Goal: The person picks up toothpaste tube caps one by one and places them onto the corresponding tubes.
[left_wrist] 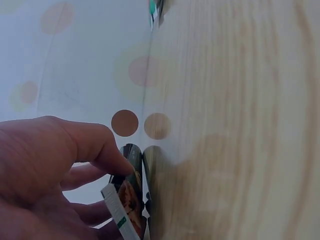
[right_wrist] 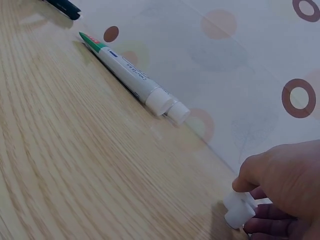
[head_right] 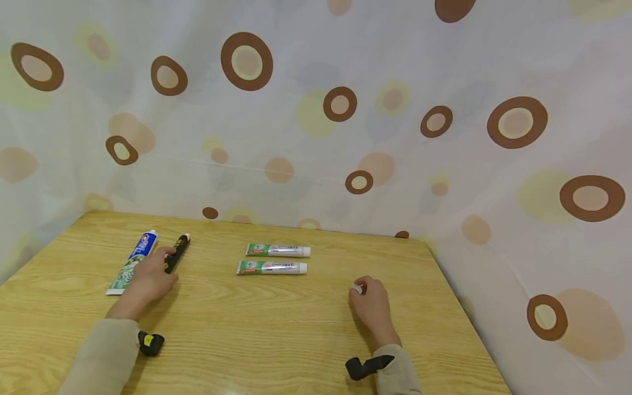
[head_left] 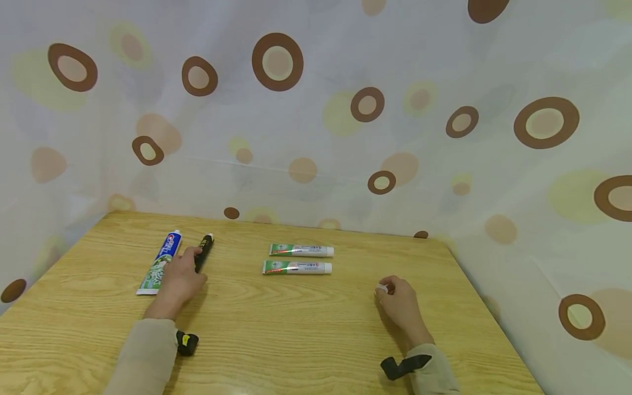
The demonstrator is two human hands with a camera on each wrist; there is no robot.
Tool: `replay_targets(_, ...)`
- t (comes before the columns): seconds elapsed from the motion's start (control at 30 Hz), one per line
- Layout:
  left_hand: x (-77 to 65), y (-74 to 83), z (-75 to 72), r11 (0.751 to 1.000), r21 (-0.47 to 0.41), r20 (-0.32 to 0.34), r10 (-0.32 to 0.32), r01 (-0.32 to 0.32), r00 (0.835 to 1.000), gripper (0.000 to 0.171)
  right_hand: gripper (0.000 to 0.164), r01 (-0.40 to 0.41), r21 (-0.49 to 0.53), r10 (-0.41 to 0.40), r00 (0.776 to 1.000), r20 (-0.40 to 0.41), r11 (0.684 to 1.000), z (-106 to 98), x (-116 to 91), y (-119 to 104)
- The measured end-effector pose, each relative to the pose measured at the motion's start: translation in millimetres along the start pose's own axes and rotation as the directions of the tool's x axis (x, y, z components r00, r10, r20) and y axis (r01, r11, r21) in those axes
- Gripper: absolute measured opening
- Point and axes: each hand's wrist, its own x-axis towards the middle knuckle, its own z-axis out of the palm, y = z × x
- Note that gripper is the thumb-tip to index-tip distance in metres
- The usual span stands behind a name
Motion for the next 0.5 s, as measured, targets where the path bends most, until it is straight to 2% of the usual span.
replay_targets(0.27,2.6,0.5,1.0,0.999,-0.036,-0.007,-0.003,0.003,1.000,0.057,0.026,0.006,0.030,-0.006,1.000,0.002,1.000,-1.9,-0.7,-1.8)
replay_targets(0.5,1.2,2.4,-0.4,0.998,-0.044,-0.101,0.038,-0.042,0.994,0.043,0.026,0.022,0.047,-0.022,1.000,-0.004,0.999,-3.9,-2.0,-3.7)
